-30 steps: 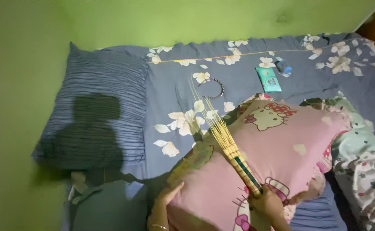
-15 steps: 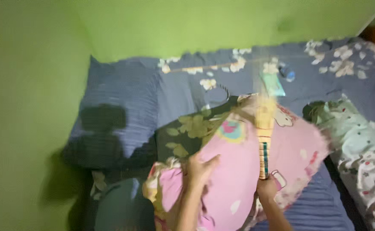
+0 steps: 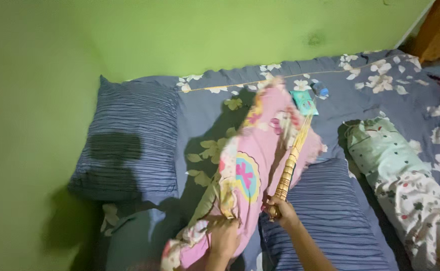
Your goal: The person uses a small broom to repeatedly hit and sweep a pink pillow with a cartoon character on it. They then move the pink pillow aside and perform the same action on a blue pillow lying on the bed.
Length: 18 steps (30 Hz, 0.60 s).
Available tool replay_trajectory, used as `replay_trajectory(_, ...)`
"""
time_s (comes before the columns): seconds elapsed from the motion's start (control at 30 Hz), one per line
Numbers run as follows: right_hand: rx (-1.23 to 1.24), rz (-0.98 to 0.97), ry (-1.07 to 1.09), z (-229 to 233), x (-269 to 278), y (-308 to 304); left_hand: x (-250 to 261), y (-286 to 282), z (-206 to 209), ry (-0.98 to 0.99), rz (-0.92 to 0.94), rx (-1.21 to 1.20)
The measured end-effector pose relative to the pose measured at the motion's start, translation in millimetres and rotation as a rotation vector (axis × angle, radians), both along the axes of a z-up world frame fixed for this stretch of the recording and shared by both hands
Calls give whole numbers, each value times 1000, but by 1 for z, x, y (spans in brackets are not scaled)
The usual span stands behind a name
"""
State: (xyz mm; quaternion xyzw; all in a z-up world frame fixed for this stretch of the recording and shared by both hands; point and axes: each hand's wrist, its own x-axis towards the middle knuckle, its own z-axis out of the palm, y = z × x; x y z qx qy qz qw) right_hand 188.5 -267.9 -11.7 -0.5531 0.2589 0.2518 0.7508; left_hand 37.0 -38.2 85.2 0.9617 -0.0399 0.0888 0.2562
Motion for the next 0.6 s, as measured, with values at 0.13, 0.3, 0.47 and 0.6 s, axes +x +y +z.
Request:
replay_trajectory(0.13, -247, -34, -222, 22, -2, -7, 2, -24, -24, 188, -24, 108)
replay_trajectory(0.3, -599, 198, -470, 105, -12, 3, -34, -15, -10, 196, -121, -37)
replay_trajectory(0.47, -846, 488, -764, 174, -65, 18, -78, -3, -41, 9, 105, 152)
replay_trajectory(0.6, -1135, 857, -663, 181, -101, 21, -114, 1, -69, 65, 263, 45)
